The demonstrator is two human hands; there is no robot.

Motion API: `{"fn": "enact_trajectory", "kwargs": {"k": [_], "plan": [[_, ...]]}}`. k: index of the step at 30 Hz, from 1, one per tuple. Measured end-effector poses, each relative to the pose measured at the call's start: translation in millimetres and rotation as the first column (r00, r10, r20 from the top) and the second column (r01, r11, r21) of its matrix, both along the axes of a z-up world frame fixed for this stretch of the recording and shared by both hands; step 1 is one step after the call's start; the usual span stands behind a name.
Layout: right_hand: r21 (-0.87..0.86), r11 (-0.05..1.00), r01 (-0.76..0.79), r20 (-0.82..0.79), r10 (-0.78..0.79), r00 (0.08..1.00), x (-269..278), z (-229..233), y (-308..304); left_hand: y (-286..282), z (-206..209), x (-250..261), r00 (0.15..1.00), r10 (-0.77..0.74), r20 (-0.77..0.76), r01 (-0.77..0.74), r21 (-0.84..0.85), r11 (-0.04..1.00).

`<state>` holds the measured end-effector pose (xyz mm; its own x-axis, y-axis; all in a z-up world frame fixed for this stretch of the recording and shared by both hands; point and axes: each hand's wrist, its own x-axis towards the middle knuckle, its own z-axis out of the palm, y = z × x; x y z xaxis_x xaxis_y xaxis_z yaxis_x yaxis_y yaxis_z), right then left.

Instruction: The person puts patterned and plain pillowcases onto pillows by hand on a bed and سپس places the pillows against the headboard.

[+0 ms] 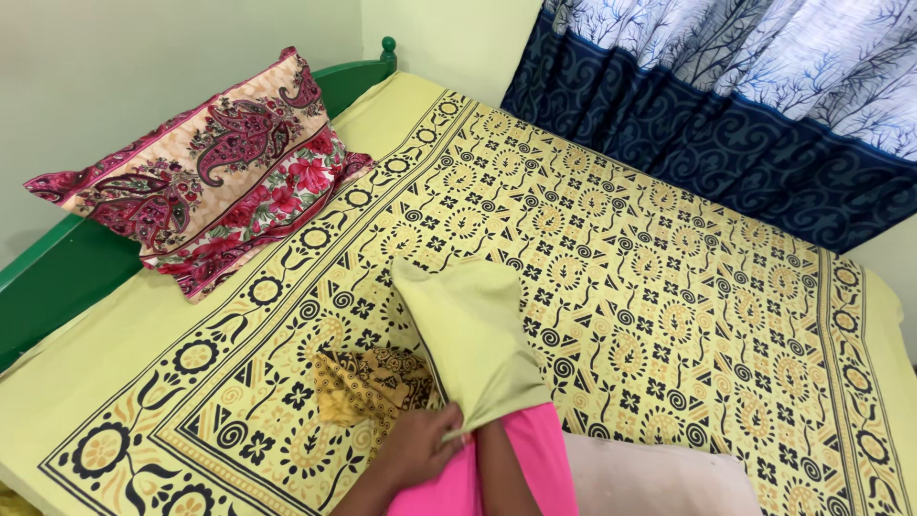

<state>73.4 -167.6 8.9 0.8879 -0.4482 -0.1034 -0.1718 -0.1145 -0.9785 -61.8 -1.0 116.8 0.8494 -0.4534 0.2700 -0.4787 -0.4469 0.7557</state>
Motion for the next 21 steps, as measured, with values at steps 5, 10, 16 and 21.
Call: {"fn": "enact_trajectory", "kwargs": {"k": [5, 10, 16, 21], "plan": [[-0.411, 0.821, -0.397, -0.043, 0.418, 0.908, -34, -25, 31, 17, -55, 8, 0.974, 0.193, -0.121, -0.161, 0.234, 0.959], [-0.624, 0.462, -0.631, -0.058, 0.778, 0.626, -116, -36, 24, 60, -153, 5, 0.892, 0.426, -0.149, -0.285, 0.547, 0.787], [-0.338, 0.931, -0.136, -0.197, 0.071, 0.978, -105, -45, -92, 52, -130, 1, 0.879, 0.465, -0.101, -0.353, 0.516, 0.780], [-0.543, 0.833, -0.105, -0.349, -0.109, 0.931, -107, -26, -146, 26, -96, 9, 0.911, 0.387, 0.145, -0.413, 0.308, 0.857]]}}
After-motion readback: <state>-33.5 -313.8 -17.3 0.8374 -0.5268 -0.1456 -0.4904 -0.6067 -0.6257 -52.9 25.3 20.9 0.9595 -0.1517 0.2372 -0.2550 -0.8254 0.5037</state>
